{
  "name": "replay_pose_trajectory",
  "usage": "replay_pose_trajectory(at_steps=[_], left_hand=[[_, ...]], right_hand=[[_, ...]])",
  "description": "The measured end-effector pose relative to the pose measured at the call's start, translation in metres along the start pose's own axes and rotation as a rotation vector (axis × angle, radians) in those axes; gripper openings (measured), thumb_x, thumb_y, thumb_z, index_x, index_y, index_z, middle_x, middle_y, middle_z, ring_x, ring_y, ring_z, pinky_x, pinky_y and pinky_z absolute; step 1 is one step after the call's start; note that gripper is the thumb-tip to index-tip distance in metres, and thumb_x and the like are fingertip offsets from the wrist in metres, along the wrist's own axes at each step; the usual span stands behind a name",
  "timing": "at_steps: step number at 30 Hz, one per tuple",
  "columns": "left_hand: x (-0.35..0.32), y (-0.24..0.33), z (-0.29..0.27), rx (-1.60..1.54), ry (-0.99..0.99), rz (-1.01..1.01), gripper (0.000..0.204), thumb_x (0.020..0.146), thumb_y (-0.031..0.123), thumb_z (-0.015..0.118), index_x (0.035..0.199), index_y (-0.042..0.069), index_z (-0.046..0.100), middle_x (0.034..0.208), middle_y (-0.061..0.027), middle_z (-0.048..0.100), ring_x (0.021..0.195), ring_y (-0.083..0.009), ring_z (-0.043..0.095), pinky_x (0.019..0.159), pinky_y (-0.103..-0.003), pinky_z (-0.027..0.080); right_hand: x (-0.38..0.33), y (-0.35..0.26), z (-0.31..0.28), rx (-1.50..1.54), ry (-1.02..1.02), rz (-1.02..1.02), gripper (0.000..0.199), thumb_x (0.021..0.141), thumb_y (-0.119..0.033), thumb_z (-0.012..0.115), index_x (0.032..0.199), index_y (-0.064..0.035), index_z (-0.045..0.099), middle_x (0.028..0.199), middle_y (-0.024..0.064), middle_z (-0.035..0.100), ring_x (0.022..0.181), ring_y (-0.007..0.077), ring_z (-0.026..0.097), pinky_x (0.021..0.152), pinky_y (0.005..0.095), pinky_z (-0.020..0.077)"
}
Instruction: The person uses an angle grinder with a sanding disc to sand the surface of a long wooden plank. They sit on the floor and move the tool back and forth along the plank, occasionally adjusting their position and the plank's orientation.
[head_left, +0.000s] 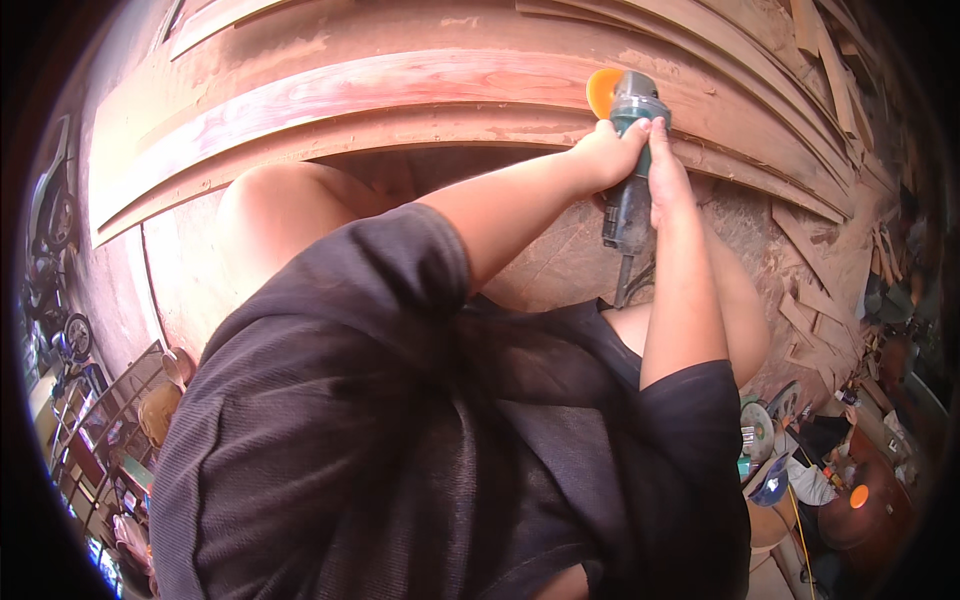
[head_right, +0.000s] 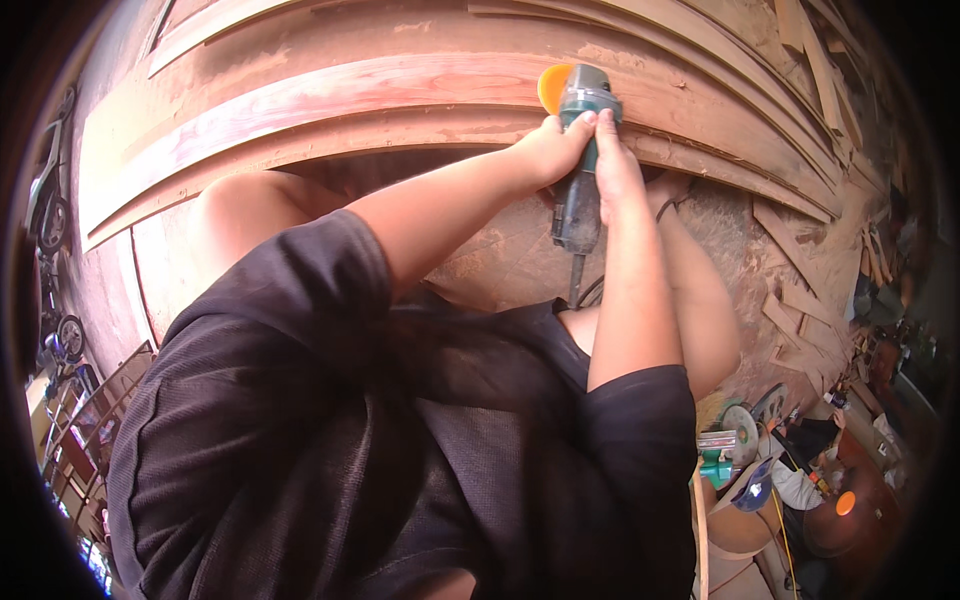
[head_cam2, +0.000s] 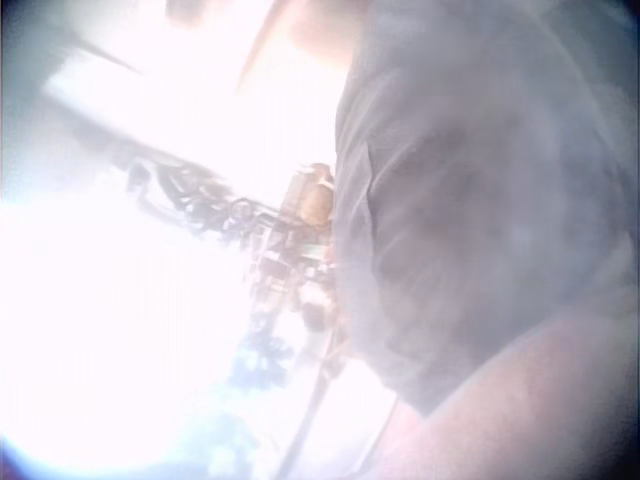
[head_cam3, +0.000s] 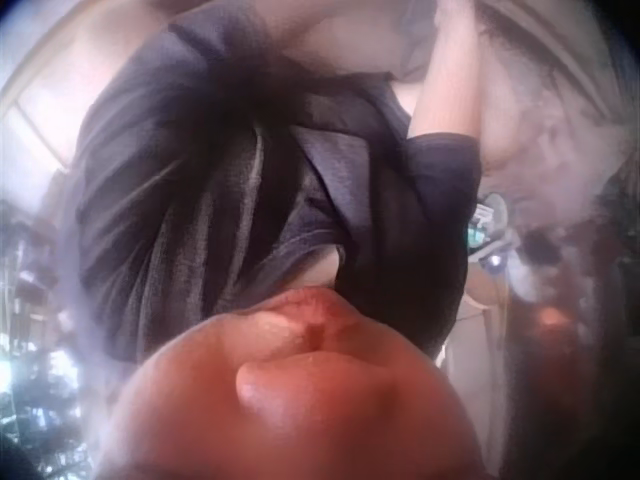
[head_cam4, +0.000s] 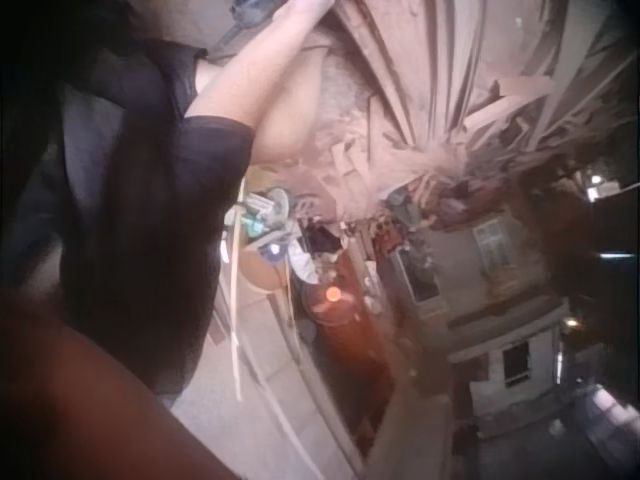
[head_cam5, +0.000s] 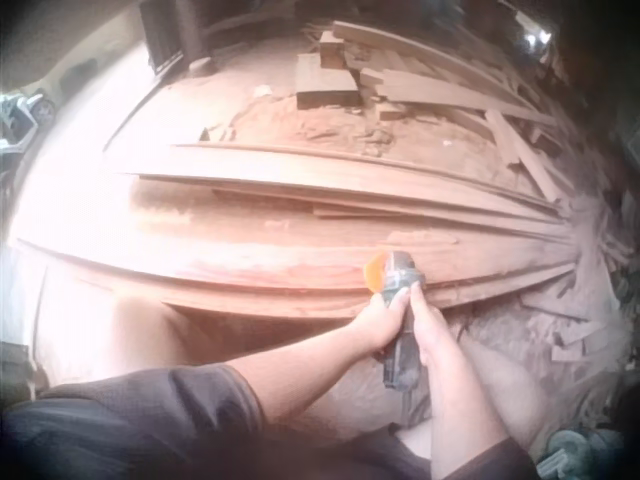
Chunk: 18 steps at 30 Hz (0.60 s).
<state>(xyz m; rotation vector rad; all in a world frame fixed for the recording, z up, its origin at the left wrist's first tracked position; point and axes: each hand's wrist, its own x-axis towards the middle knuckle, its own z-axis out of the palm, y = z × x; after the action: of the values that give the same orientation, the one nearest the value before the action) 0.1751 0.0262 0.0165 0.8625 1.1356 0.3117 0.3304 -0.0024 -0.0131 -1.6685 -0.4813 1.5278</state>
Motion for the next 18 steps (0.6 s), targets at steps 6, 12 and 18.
replay_pose_trajectory(at_steps=[6, 12, 18], left_hand=[[-0.053, -0.057, -0.111, -0.257, 0.157, 0.09, 0.091, 0.108, 0.072, 0.039, 0.158, -0.003, 0.035, 0.143, -0.0304, 0.059, 0.119, -0.0409, 0.07, 0.085, -0.063, 0.062], [-0.1, -0.072, -0.15, -0.634, 0.085, -0.096, 0.094, 0.103, 0.085, 0.031, 0.169, 0.017, 0.031, 0.167, -0.0185, 0.042, 0.151, -0.0419, 0.042, 0.117, -0.07, 0.035], [-0.039, -0.079, -0.082, -0.308, 0.144, 0.168, 0.09, 0.109, 0.073, 0.04, 0.158, -0.002, 0.027, 0.149, -0.0303, 0.051, 0.132, -0.0424, 0.059, 0.09, -0.055, 0.065]], right_hand=[[-0.022, 0.007, 0.137, -0.257, -0.301, -0.102, 0.086, 0.101, -0.068, 0.067, 0.129, 0.0135, 0.068, 0.119, 0.0216, 0.074, 0.105, 0.0254, 0.07, 0.093, 0.0376, 0.0559], [-0.022, 0.009, 0.213, -0.575, -0.432, -0.131, 0.091, 0.102, -0.069, 0.066, 0.13, 0.0172, 0.066, 0.112, 0.0199, 0.076, 0.101, 0.0268, 0.071, 0.094, 0.0385, 0.0558], [-0.007, 0.011, 0.105, -0.46, -0.345, -0.125, 0.092, 0.098, -0.078, 0.063, 0.117, 0.0109, 0.074, 0.103, 0.0185, 0.078, 0.092, 0.0233, 0.073, 0.085, 0.0375, 0.0573]])
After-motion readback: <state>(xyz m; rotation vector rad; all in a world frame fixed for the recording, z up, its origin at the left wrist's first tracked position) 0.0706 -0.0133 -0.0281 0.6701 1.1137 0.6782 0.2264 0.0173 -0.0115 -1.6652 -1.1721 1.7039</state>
